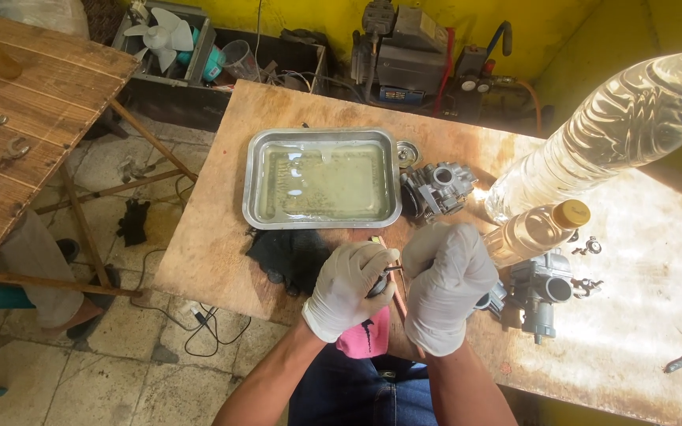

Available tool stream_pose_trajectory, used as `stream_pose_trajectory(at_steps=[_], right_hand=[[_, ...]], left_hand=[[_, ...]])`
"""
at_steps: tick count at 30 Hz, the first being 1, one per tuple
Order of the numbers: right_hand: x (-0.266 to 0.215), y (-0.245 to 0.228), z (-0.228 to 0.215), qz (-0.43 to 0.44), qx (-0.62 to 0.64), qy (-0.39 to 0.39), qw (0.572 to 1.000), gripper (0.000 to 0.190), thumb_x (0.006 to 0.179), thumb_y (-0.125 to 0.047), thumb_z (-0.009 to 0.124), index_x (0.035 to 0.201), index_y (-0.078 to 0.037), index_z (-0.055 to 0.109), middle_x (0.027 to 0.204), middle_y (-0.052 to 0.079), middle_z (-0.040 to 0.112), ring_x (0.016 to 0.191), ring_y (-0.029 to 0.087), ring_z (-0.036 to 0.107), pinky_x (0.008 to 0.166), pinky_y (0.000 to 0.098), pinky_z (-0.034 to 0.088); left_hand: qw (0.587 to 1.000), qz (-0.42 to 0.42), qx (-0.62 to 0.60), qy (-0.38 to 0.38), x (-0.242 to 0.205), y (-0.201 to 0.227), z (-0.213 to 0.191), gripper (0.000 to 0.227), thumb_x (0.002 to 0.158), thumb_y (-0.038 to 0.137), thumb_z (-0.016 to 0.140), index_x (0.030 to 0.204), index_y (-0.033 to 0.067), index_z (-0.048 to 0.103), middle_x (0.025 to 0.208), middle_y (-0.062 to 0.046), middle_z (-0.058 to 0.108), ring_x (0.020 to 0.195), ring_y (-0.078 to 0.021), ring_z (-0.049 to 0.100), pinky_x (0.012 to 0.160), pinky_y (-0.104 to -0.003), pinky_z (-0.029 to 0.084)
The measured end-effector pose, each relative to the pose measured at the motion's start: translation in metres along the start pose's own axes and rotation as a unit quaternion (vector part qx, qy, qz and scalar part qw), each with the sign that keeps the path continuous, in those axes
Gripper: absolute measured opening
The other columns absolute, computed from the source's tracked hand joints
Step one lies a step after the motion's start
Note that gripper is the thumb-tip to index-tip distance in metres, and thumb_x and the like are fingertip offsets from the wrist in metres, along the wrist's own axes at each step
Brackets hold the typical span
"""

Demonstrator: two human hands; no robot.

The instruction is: The person uses a screwdriver to disassemble a carburetor held in their left hand, removing small screws and components. They place the removed parts on the workbench next to other carburetor pieces and a tray of liquid.

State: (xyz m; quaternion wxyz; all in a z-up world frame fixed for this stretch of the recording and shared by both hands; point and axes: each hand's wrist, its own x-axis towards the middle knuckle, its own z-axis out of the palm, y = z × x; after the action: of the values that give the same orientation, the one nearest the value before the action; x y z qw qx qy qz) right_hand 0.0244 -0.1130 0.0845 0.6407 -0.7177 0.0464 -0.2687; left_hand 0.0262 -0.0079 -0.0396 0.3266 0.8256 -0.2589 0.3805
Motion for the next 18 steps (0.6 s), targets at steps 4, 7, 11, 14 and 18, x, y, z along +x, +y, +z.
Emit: stream_pose_trajectory(at_steps=[4, 7, 11, 14, 18], right_hand=[[-0.002, 0.005, 0.002, 0.004, 0.009, 0.010, 1.000, 0.051, 0.106, -0.016, 0.050, 0.055, -0.010, 0.053, 0.045, 0.008, 0.051, 0.044, 0.018, 0.049, 0.050, 0.0260, 0.045], [-0.001, 0.008, 0.005, -0.009, 0.019, 0.006, 1.000, 0.051, 0.105, -0.013, 0.052, 0.054, -0.010, 0.051, 0.044, 0.007, 0.049, 0.043, 0.018, 0.046, 0.049, 0.0256, 0.044], [-0.004, 0.020, 0.005, -0.018, -0.007, 0.002, 1.000, 0.050, 0.103, -0.012, 0.055, 0.053, -0.010, 0.055, 0.042, 0.008, 0.050, 0.039, 0.019, 0.046, 0.045, 0.0258, 0.044], [0.001, 0.026, 0.006, -0.032, 0.005, -0.038, 0.999, 0.051, 0.102, -0.012, 0.057, 0.051, -0.011, 0.055, 0.041, 0.007, 0.049, 0.038, 0.018, 0.045, 0.044, 0.0248, 0.043], [0.006, 0.029, -0.002, -0.031, 0.104, -0.170, 0.980, 0.049, 0.096, -0.012, 0.060, 0.047, -0.011, 0.055, 0.040, 0.004, 0.048, 0.038, 0.016, 0.041, 0.042, 0.0253, 0.043]], left_hand=[[1.000, -0.004, -0.011, 0.017, -0.001, -0.004, 0.001, 0.039, 0.075, 0.013, 0.081, 0.113, 0.0083, 0.072, 0.097, -0.012, 0.065, 0.086, -0.0337, 0.069, 0.075, -0.043, 0.060], [0.999, 0.000, -0.025, 0.020, -0.001, -0.007, 0.002, 0.038, 0.077, 0.014, 0.079, 0.114, 0.0080, 0.072, 0.098, -0.013, 0.066, 0.086, -0.0342, 0.068, 0.075, -0.044, 0.060], [0.999, -0.005, -0.029, 0.015, -0.006, -0.010, 0.008, 0.031, 0.079, 0.013, 0.078, 0.109, 0.0102, 0.073, 0.099, -0.010, 0.067, 0.087, -0.0325, 0.070, 0.077, -0.042, 0.061], [1.000, 0.002, -0.015, 0.015, 0.004, -0.004, 0.003, 0.025, 0.076, 0.010, 0.078, 0.100, 0.0091, 0.071, 0.092, -0.010, 0.064, 0.081, -0.0327, 0.068, 0.073, -0.042, 0.060], [0.999, 0.017, 0.002, 0.030, -0.001, -0.012, 0.005, 0.016, 0.080, 0.015, 0.074, 0.093, 0.0092, 0.068, 0.086, -0.009, 0.059, 0.074, -0.0317, 0.066, 0.069, -0.041, 0.059]])
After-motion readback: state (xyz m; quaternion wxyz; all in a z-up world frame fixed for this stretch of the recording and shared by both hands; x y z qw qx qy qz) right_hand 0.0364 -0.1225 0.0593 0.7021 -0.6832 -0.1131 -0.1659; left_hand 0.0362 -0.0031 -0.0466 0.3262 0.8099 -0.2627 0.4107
